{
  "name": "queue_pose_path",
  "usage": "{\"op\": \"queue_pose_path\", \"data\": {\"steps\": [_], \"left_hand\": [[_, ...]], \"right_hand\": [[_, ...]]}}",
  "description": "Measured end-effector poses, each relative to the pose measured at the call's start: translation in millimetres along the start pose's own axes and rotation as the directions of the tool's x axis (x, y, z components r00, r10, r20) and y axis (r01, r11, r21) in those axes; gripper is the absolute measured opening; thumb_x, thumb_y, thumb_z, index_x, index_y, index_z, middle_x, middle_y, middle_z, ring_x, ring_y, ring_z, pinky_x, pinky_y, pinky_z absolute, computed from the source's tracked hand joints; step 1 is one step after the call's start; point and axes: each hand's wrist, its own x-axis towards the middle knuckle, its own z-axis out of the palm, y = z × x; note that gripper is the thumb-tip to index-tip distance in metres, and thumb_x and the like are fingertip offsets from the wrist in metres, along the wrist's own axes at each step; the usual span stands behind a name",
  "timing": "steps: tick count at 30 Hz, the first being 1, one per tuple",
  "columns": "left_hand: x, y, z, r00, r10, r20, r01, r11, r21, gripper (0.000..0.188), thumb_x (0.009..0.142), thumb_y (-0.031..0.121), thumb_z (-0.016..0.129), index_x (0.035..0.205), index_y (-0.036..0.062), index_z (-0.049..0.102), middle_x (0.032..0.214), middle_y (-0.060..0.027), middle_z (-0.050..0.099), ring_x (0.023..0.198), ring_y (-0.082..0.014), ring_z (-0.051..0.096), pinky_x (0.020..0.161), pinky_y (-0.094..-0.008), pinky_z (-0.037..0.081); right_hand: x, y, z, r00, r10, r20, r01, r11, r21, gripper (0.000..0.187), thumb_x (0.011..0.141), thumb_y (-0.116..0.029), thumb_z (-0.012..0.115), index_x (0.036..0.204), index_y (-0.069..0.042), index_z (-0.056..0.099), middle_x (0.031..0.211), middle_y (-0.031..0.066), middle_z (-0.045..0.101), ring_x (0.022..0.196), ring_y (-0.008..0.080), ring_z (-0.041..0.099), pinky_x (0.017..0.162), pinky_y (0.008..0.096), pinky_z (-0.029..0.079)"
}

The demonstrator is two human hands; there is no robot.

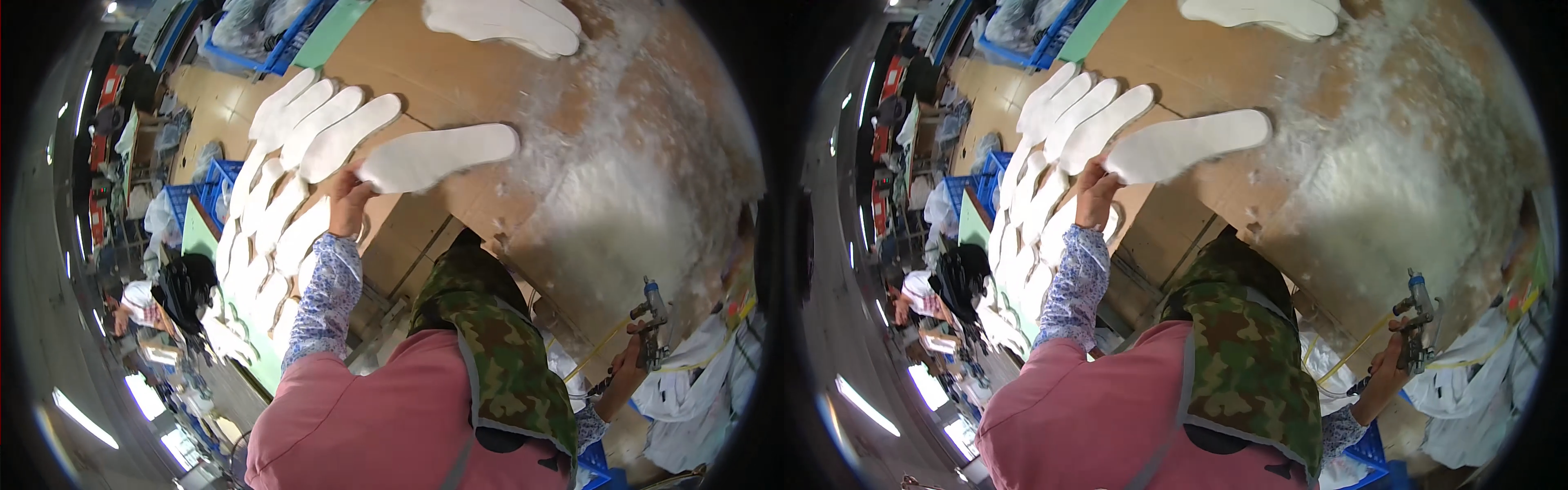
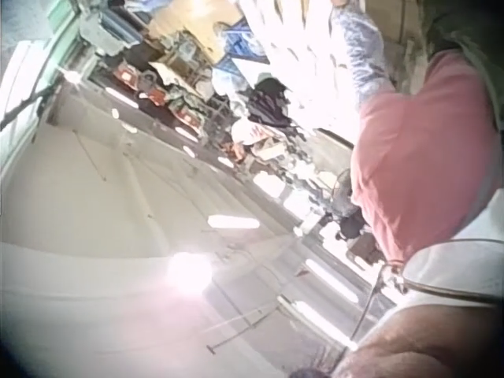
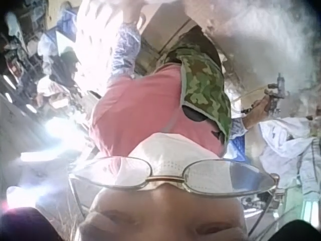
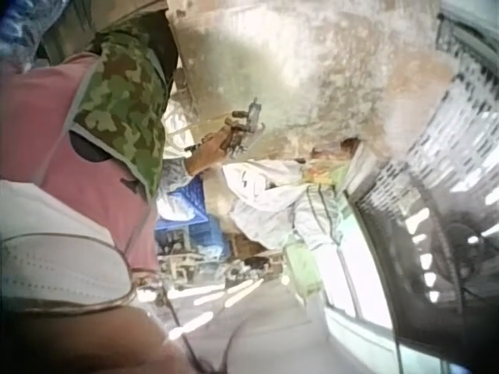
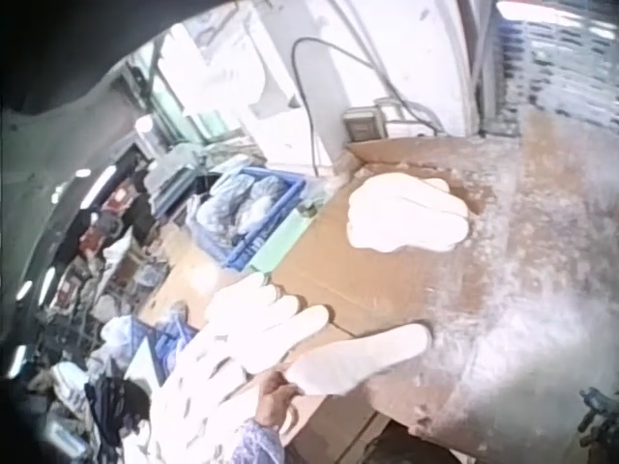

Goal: Applying glue using a pneumatic spray gun to shoe insoles and arranging them on a cardboard board.

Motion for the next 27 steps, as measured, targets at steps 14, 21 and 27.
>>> {"op": "queue_pose_path", "data": {"steps": [14,21,27], "left_hand": [[-12,-58,-78,0.902,0.323,-0.287,0.174,0.336,0.926,0.034,0.082,0.009,0.055,0.115,0.0075,0.048,0.101,-0.0169,0.052,0.082,-0.0341,0.06,0.069,-0.0432,0.049],[1,-35,-80,0.885,0.388,-0.258,0.079,0.421,0.903,0.021,0.084,0.014,0.053,0.104,0.0121,0.059,0.097,-0.0148,0.052,0.08,-0.034,0.059,0.069,-0.0436,0.048],[-4,-57,-98,0.924,0.34,-0.174,0.053,0.336,0.94,0.044,0.083,0.015,0.053,0.126,0.0175,0.044,0.111,-0.0193,0.05,0.091,-0.034,0.056,0.077,-0.0439,0.046]], "right_hand": [[0,-40,65,0.984,-0.031,0.177,0.049,0.994,-0.095,0.031,0.091,-0.016,0.051,0.118,-0.001,0.055,0.096,0.0034,0.062,0.043,-0.0002,0.031,0.039,0.0171,0.024],[-7,-44,71,0.993,0.043,0.113,-0.028,0.991,-0.131,0.032,0.091,-0.014,0.05,0.119,0.0,0.053,0.099,0.0035,0.061,0.044,0.0003,0.03,0.039,0.0171,0.023],[0,-27,57,1.0,0.029,0.008,-0.028,0.994,-0.105,0.029,0.09,-0.016,0.051,0.115,-0.001,0.057,0.098,0.0032,0.061,0.044,0.0004,0.031,0.039,0.0168,0.023]]}}
